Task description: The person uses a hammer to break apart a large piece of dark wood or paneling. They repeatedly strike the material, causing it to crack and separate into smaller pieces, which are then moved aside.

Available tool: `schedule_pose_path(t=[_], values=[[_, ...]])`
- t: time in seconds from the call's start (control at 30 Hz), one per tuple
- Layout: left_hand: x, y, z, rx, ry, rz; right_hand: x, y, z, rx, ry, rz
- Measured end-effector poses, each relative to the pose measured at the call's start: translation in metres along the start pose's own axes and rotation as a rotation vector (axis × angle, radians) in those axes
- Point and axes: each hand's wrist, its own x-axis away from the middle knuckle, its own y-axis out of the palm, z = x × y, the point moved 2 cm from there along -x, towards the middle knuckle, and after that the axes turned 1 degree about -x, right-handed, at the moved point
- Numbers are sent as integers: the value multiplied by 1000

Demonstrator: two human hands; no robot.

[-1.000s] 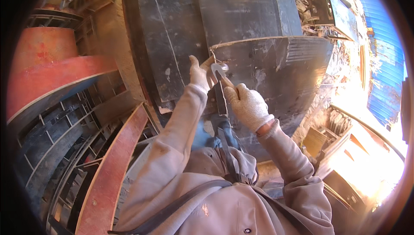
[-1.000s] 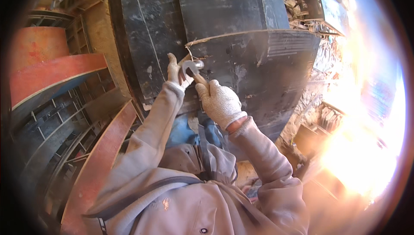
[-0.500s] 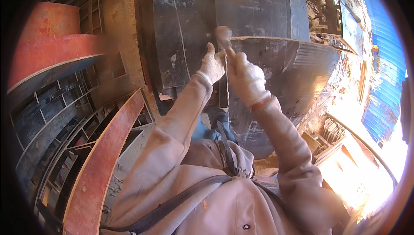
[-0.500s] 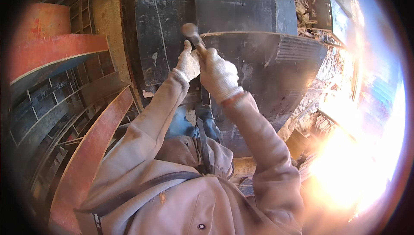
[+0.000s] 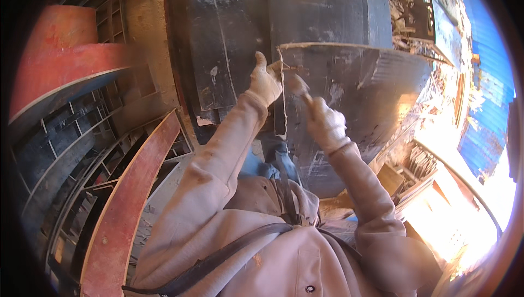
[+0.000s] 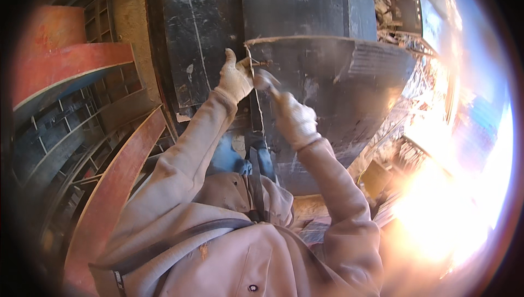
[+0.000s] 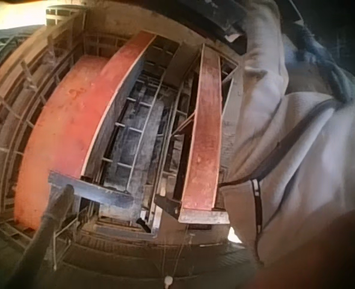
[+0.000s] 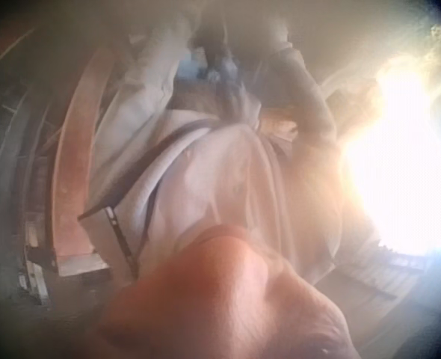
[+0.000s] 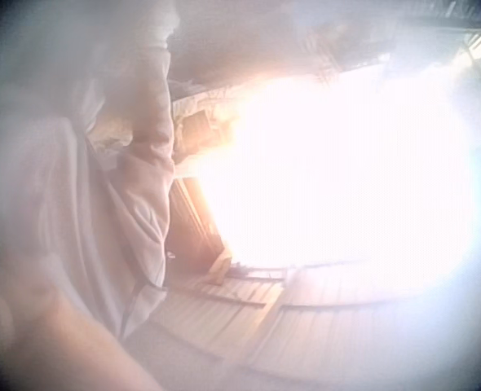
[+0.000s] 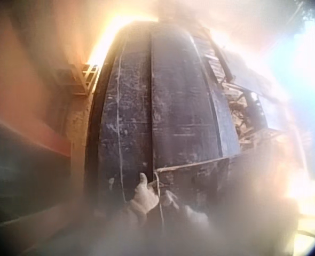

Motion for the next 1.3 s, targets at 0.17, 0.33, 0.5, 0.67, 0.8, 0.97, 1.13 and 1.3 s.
schedule_pose_path(t=[0.17,0.33,0.5,0.67,0.8,0.97,1.13,1.3], values=[[-6,-31,-1,219,-3,-191,-69,-15,-74,36,-110,-100],[10,17,5,141,150,273,-70,-24,-56,162,69,-242],[19,19,2,-361,145,108,-47,39,14,53,-201,127],[17,26,5,-36,62,28,-65,59,43,-184,-391,408],[10,33,5,-43,69,64,-67,52,45,-191,-305,451],[3,-3,8,-307,318,74,-57,2,-6,-320,-165,411],[27,38,3,-212,-54,-3,-8,-54,-45,-640,125,-30],[22,30,12,-25,-209,-529,8,-47,-39,-563,-43,-31]])
